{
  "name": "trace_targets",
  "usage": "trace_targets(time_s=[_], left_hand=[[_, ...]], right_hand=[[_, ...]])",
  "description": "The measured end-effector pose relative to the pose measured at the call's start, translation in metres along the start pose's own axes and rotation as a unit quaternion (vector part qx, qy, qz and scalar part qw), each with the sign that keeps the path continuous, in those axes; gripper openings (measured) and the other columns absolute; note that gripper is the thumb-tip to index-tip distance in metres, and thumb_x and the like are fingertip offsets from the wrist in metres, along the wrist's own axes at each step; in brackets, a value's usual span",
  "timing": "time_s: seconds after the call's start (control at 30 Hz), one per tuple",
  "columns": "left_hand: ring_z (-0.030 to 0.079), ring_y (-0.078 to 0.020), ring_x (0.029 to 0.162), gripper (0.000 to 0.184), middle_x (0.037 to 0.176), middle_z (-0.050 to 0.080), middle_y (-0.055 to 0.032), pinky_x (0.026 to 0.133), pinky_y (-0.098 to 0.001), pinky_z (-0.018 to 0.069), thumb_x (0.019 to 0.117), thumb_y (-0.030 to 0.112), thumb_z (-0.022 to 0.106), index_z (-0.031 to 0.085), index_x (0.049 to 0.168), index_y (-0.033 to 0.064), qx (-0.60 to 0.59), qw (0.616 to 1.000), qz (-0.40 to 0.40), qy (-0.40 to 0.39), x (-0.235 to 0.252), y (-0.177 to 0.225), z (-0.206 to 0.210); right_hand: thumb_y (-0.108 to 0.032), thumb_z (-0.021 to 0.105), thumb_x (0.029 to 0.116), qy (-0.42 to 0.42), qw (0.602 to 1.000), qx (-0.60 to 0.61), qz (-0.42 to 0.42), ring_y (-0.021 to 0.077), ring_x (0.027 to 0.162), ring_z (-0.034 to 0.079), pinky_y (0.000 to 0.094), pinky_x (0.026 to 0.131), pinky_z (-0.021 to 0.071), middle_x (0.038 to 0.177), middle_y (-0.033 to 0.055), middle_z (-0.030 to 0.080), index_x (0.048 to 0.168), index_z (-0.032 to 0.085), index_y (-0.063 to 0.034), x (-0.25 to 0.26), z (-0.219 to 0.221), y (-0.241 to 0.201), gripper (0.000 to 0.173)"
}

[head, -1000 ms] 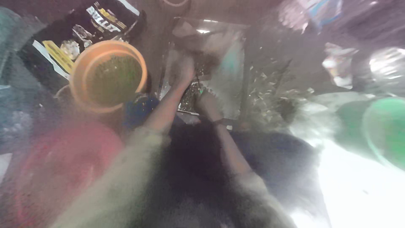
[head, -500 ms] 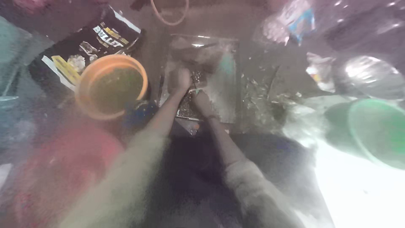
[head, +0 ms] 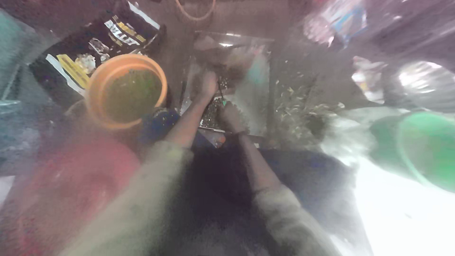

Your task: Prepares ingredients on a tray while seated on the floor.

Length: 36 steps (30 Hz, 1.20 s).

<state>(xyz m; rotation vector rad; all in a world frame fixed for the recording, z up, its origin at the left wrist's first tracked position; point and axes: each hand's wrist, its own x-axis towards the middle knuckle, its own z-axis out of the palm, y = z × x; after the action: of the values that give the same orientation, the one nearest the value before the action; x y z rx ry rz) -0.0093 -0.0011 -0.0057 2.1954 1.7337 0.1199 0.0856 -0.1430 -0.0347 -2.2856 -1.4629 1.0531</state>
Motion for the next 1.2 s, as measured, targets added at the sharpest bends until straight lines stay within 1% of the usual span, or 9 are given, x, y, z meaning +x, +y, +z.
trace_targets(time_s=[0.07,0.13,0.27,0.4,0.53,0.7,0.9,1.03,1.2], left_hand=[[0.068,-0.0357,0.115,0.019,0.119,0.072,-0.0176,0.098,-0.0571,0.0555,0.097,0.018,0.064,0.076,0.107,0.0069,-0.001,1.0,-0.001,0.0,-0.001,0.001,-0.004],[0.068,-0.0354,0.116,0.02,0.121,0.072,-0.0179,0.099,-0.0573,0.0553,0.0951,0.017,0.066,0.076,0.11,0.0066,-0.002,1.0,-0.008,-0.008,-0.005,0.003,-0.004],[0.068,-0.0347,0.118,0.022,0.121,0.072,-0.0173,0.102,-0.0565,0.0531,0.0986,0.019,0.063,0.075,0.111,0.0065,-0.008,1.0,-0.008,0.004,-0.004,0.004,-0.003],[0.069,-0.0364,0.114,0.021,0.117,0.073,-0.0168,0.098,-0.0599,0.0545,0.0982,0.019,0.062,0.076,0.11,0.0095,-0.008,0.999,-0.002,0.043,0.0,-0.002,0.005],[0.067,-0.0388,0.118,0.024,0.122,0.071,-0.0202,0.1,-0.0602,0.0539,0.093,0.017,0.07,0.074,0.113,0.0054,-0.032,0.999,-0.032,0.015,0.001,-0.002,0.007],[0.067,-0.0401,0.118,0.025,0.123,0.07,-0.0208,0.099,-0.0611,0.0535,0.0942,0.016,0.068,0.074,0.117,0.0071,-0.029,0.999,-0.043,0.017,-0.002,0.0,0.0],[0.066,-0.04,0.118,0.026,0.123,0.07,-0.021,0.099,-0.0612,0.0538,0.0916,0.017,0.07,0.074,0.114,0.0042,-0.015,0.999,-0.039,0.016,-0.001,0.004,0.004],[0.068,-0.0361,0.115,0.021,0.119,0.072,-0.0185,0.098,-0.0579,0.0548,0.0946,0.02,0.067,0.075,0.105,0.004,-0.017,0.999,-0.045,0.021,-0.002,0.004,0.0],[0.067,-0.0353,0.118,0.026,0.121,0.071,-0.0184,0.101,-0.0585,0.0518,0.0977,0.023,0.063,0.074,0.111,0.0038,-0.006,0.999,-0.041,0.014,-0.002,0.005,-0.004]], right_hand=[[-0.041,0.041,0.1103,0.0,0.998,-0.062,-0.021,0.0416,0.111,0.068,0.0614,0.09,0.0564,0.124,0.0252,0.066,0.135,0.056,-0.0006,0.029,-0.001,-0.012,0.05],[-0.034,0.046,0.1081,0.003,0.991,-0.122,-0.051,0.0417,0.115,0.067,0.0618,0.092,0.0563,0.129,0.0252,0.064,0.133,0.059,0.0005,0.049,0.002,-0.021,0.045],[-0.027,0.053,0.1044,0.003,0.988,-0.147,-0.047,0.0424,0.115,0.067,0.0643,0.089,0.0561,0.129,0.0228,0.066,0.128,0.066,-0.0033,0.068,-0.002,-0.042,0.036],[-0.039,0.045,0.1091,-0.004,0.997,-0.072,-0.013,0.0409,0.115,0.068,0.0626,0.093,0.0547,0.122,0.0245,0.069,0.12,0.068,0.0011,0.049,-0.013,-0.04,0.048],[-0.055,0.043,0.1069,0.017,0.999,0.021,0.023,0.0427,0.103,0.07,0.0637,0.084,0.0564,0.113,0.0244,0.069,0.131,0.059,-0.0041,0.013,0.001,-0.008,0.059],[-0.049,0.047,0.1077,0.018,0.998,0.051,0.011,0.0449,0.1,0.069,0.065,0.082,0.0562,0.114,0.0262,0.068,0.134,0.059,-0.0044,-0.004,0.001,-0.004,0.053],[-0.051,0.043,0.1086,0.024,0.999,0.043,-0.007,0.0455,0.104,0.068,0.0657,0.085,0.0555,0.12,0.0262,0.067,0.141,0.056,-0.0073,-0.005,0.002,-0.002,0.056],[-0.052,0.043,0.1085,0.005,1.0,0.026,0.006,0.0447,0.1,0.07,0.0639,0.082,0.0567,0.113,0.0264,0.068,0.134,0.057,-0.0029,-0.005,0.005,0.002,0.057],[-0.058,0.039,0.1077,0.016,1.0,0.01,0.002,0.0437,0.101,0.07,0.0648,0.081,0.0573,0.116,0.0247,0.069,0.138,0.055,-0.006,-0.002,0.016,0.006,0.062]])
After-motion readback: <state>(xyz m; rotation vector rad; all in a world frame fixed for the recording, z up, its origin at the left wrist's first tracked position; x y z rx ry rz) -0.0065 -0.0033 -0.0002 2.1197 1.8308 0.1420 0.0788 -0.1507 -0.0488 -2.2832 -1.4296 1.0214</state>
